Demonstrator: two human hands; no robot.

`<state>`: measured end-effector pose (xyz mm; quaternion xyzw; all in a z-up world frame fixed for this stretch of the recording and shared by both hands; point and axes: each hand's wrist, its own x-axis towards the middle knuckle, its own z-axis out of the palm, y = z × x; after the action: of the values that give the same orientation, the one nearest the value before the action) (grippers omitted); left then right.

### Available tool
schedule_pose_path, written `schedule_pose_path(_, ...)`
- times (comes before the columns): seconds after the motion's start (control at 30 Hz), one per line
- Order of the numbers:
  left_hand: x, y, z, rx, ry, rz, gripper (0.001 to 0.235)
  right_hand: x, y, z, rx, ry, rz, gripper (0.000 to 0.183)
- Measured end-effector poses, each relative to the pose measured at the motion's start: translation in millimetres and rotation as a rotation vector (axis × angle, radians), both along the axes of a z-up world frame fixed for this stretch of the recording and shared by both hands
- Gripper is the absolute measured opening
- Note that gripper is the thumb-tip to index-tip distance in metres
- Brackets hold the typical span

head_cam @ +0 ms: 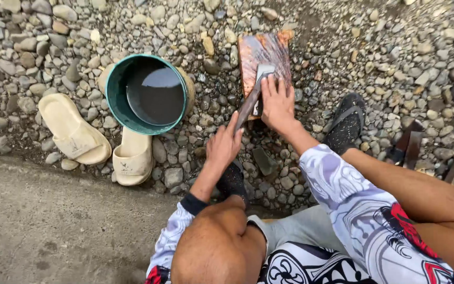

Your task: The person sharpens a long metal tool and a small axe on a wooden whetstone placed on a pebble ground. They repeatedly dip the tools into a green bucket of water to wet the blade and the stone during the process.

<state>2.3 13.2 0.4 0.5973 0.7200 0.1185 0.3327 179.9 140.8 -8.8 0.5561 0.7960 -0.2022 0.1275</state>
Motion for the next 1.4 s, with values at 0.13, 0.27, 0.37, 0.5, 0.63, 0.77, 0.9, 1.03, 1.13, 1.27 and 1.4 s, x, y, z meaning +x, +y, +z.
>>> schedule_pose_path(0.13, -3, -33, 35, -0.352, -0.103, 0.028, 0.064, -1, -34, -8, -0.005, -0.229, 0.162, 0.096)
schedule_pose_path(0.27, -6, -64, 10, -0.168, -0.037, 0.016, 0.063, 0, -56, -11, -0.028, -0.104, 0.152, 0.096)
schedule_pose_path(0.37, 0, -18, 2, -0.101, -0.001, 0.002, 0.062, -1, -17, -12, 0.035, -0.076, 0.085, 0.090)
schedule_pose_path(0.5, 2, -14, -7, 0.011, 0.032, -0.015, 0.063, -5, -1, 9, -0.018, -0.022, 0.061, 0.093)
schedule_pose_path(0.63, -6, -55, 30, -0.262, 0.021, 0.000, 0.065, 5, -59, -15, -0.030, 0.002, 0.118, 0.093)
schedule_pose_path(0.77, -1, -36, 22, -0.202, 0.012, -0.009, 0.063, 9, -43, -13, 0.028, 0.014, 0.117, 0.088)
schedule_pose_path(0.9, 0, -1, 20, -0.079, -0.015, 0.001, 0.061, 6, 1, -18, 0.025, 0.015, 0.071, 0.093)
schedule_pose_path(1.03, -6, -52, 35, -0.171, 0.026, -0.011, 0.065, -2, -48, -3, -0.077, -0.178, 0.210, 0.101)
schedule_pose_path(1.13, -6, -55, 30, -0.256, 0.047, -0.018, 0.064, 5, -53, -9, -0.121, -0.076, 0.189, 0.096)
schedule_pose_path(1.27, -4, 1, 26, -0.130, 0.063, -0.023, 0.062, 1, -2, 0, -0.027, -0.004, 0.078, 0.092)
schedule_pose_path(1.4, -2, -16, 11, -0.089, -0.003, -0.028, 0.064, 5, -11, -12, 0.035, 0.002, 0.105, 0.095)
